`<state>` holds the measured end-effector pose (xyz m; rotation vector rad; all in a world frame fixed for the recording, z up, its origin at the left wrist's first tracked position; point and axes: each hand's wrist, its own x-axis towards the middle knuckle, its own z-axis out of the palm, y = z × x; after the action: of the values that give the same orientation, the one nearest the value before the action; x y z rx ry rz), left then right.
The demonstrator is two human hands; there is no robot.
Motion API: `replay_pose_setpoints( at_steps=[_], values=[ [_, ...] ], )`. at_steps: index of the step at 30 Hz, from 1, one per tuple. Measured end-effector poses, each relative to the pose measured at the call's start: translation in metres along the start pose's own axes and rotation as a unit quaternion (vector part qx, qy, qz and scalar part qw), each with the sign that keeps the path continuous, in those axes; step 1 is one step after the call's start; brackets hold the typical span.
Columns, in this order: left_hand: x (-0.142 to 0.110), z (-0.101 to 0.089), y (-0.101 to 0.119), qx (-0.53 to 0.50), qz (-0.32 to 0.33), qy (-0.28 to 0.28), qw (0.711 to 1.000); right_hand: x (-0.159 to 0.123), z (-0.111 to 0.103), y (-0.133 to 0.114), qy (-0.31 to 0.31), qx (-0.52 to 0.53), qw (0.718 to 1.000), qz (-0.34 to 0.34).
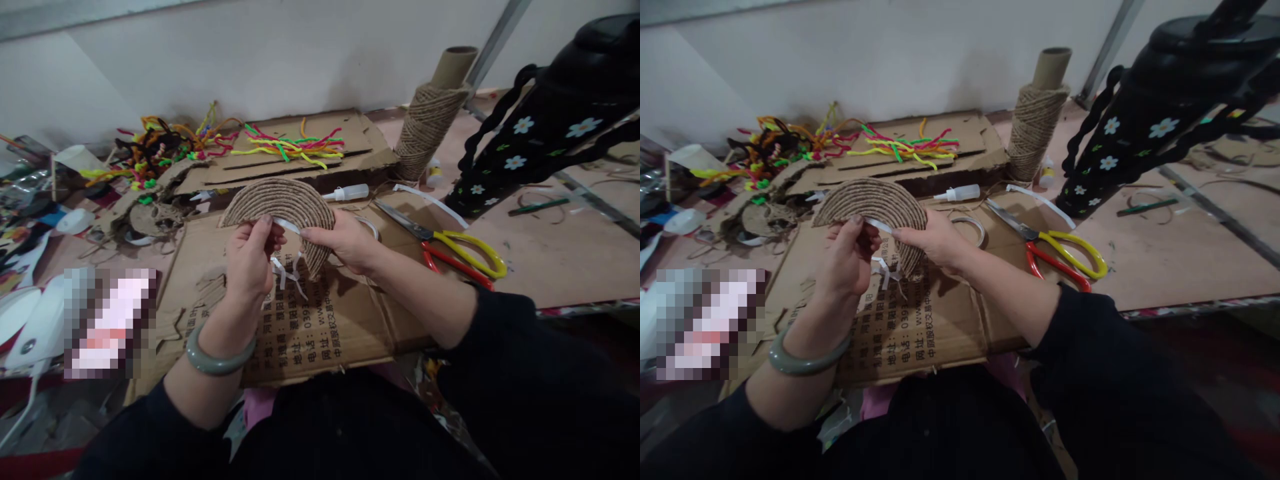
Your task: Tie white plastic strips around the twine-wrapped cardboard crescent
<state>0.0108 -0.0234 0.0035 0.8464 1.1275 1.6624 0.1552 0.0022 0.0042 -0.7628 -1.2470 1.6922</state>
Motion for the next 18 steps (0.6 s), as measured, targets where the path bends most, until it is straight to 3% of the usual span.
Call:
replay_pose_setpoints(
  at_steps=[10,14,18],
  values=[
    [0.0039,-0.0021,0.0006,-0.003,-0.051,0.01,0.999,0.0013,0.0004,0.0018,0.014,-0.04,0.999,-0.016],
    [0.002,-0.0022,0.0014,0.0,-0.061,-0.039,0.997,0.0014,-0.0016,0.0001,0.012,-0.003,1.0,-0.012],
    [-0.0031,-0.0015,-0.0006,0.073,-0.028,-0.085,0.993,0.002,-0.0024,0.0006,0.008,0.035,0.999,-0.013]
  ],
)
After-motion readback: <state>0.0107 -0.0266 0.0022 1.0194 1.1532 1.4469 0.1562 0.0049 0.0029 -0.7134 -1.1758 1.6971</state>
